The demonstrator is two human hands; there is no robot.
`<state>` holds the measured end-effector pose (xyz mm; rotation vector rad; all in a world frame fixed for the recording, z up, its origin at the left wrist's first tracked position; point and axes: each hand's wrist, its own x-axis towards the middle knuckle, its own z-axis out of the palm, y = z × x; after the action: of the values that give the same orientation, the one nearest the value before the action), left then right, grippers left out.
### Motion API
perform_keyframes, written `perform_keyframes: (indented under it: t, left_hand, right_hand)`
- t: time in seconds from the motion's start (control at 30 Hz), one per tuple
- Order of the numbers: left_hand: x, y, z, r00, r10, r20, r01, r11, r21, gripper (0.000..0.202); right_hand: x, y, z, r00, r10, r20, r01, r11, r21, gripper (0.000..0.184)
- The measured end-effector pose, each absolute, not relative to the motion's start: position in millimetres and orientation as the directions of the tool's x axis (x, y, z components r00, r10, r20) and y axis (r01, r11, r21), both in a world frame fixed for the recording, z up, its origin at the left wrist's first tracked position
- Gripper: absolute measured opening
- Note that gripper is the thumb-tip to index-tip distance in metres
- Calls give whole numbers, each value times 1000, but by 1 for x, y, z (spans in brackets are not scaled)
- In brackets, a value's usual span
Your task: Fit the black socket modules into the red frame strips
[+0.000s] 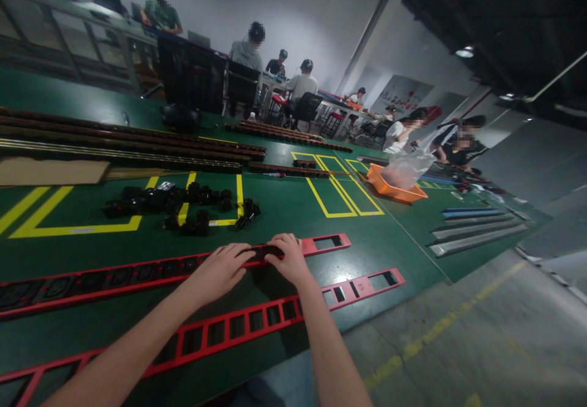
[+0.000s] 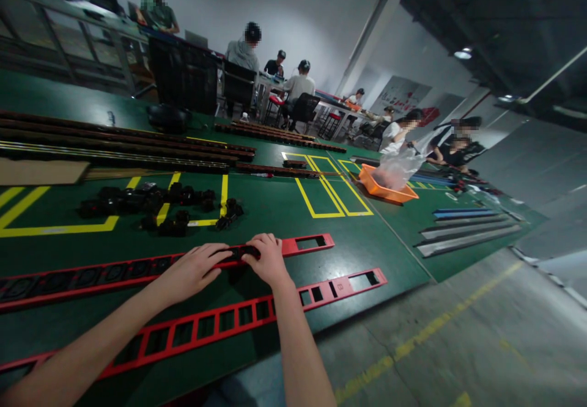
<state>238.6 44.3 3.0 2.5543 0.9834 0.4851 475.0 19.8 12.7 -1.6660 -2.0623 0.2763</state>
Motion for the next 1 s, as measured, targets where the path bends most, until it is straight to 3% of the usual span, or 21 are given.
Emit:
perform_keyframes:
  t: [0.33, 1.0]
  left_hand:
    - [238, 47, 0, 715, 669, 203, 552, -719, 422, 43]
    - [241, 44, 9, 696, 682, 223, 570, -715, 405, 44]
  right_hand:
    - [486, 25, 3, -147, 974, 170, 799, 218, -560, 29]
    - [480, 40, 34, -287, 957, 50, 883, 284, -374, 28]
